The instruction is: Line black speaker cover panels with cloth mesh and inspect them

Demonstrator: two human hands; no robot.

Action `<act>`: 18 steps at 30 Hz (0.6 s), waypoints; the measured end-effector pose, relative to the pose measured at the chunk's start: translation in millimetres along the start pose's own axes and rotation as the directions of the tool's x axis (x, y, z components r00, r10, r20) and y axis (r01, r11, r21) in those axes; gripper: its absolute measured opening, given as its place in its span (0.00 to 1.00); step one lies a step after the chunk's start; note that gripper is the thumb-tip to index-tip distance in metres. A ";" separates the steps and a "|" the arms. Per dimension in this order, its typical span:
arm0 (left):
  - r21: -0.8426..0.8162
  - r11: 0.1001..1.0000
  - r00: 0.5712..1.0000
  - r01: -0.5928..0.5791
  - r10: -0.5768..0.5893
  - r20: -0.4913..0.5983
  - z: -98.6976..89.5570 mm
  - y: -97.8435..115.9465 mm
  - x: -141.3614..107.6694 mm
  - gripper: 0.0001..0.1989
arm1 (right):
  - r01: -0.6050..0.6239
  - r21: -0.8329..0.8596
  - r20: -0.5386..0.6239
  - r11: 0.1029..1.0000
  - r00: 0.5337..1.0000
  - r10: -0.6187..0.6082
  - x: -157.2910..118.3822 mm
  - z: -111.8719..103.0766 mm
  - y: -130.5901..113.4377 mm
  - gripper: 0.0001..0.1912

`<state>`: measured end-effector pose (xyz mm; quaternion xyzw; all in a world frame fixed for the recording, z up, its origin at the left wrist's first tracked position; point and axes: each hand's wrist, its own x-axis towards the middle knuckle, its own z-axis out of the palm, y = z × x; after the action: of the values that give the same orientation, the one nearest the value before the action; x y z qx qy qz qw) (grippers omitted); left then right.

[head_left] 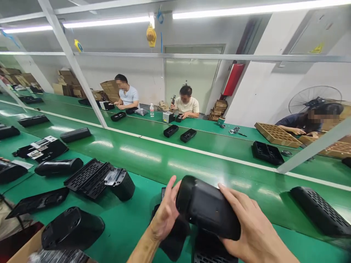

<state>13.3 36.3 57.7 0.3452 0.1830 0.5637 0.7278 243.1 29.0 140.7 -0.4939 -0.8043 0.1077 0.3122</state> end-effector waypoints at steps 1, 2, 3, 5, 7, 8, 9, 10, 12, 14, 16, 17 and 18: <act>0.131 0.991 1.000 -0.015 0.017 -0.012 -2.1 11.2 -0.4 0.56 | 0.096 -0.166 0.069 0.981 0.994 -0.085 2.0 -4.1 1.6 0.56; 0.248 0.969 1.000 -0.010 0.016 -0.019 -2.9 19.7 -0.4 0.58 | 0.156 -0.268 0.134 0.951 0.983 -0.123 3.3 -8.1 3.6 0.57; 0.338 0.941 1.000 0.009 0.000 -0.028 -2.9 24.8 -0.2 0.58 | 0.173 -0.297 0.184 0.939 0.975 -0.121 3.4 -11.7 6.4 0.58; 0.410 0.912 0.998 0.027 -0.001 -0.064 -2.8 26.2 -1.0 0.53 | 0.137 -0.251 0.231 0.958 0.970 -0.078 -1.7 -17.7 16.6 0.57; 0.384 0.924 0.993 -0.005 0.049 -0.106 -5.5 21.2 -3.9 0.49 | 0.006 -0.108 0.199 0.994 0.980 0.016 -15.0 -21.3 32.8 0.57; 0.357 0.934 0.991 -0.011 0.058 -0.123 -8.1 18.6 -5.8 0.48 | -0.095 0.004 0.183 0.995 0.979 0.093 -24.0 -21.7 41.8 0.56; 0.326 0.946 0.990 -0.007 0.053 -0.134 -11.3 16.8 -7.6 0.47 | -0.206 0.134 0.177 0.969 0.967 0.181 -33.7 -21.0 50.2 0.55; 0.293 0.956 0.991 0.009 0.031 -0.133 -14.5 15.9 -9.2 0.47 | -0.312 0.266 0.190 0.912 0.945 0.268 -43.2 -19.4 56.9 0.54; 0.253 0.965 0.995 0.067 -0.047 -0.086 -19.7 16.5 -11.1 0.50 | -0.458 0.462 0.253 0.759 0.889 0.383 -59.0 -14.3 63.2 0.52; 0.287 0.953 0.995 0.098 -0.090 -0.043 -21.7 18.0 -11.4 0.53 | -0.500 0.542 0.254 0.676 0.864 0.435 -69.0 -9.7 60.2 0.51; 0.355 0.931 0.997 0.082 -0.073 -0.037 -20.7 16.8 -10.7 0.52 | -0.505 0.549 0.218 0.666 0.856 0.469 -74.5 -7.3 53.4 0.48; 0.380 0.923 0.997 0.067 -0.053 -0.047 -19.7 14.5 -10.2 0.50 | -0.504 0.546 0.197 0.669 0.854 0.482 -76.3 -6.6 50.6 0.47; 0.388 0.920 0.997 0.058 -0.036 -0.063 -18.7 10.9 -9.8 0.49 | -0.506 0.544 0.179 0.669 0.849 0.496 -77.9 -5.8 48.9 0.47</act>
<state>-9.5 33.9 51.2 0.4631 0.3193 0.5075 0.6527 306.9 -14.9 90.8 -0.5772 -0.5694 0.4294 0.3977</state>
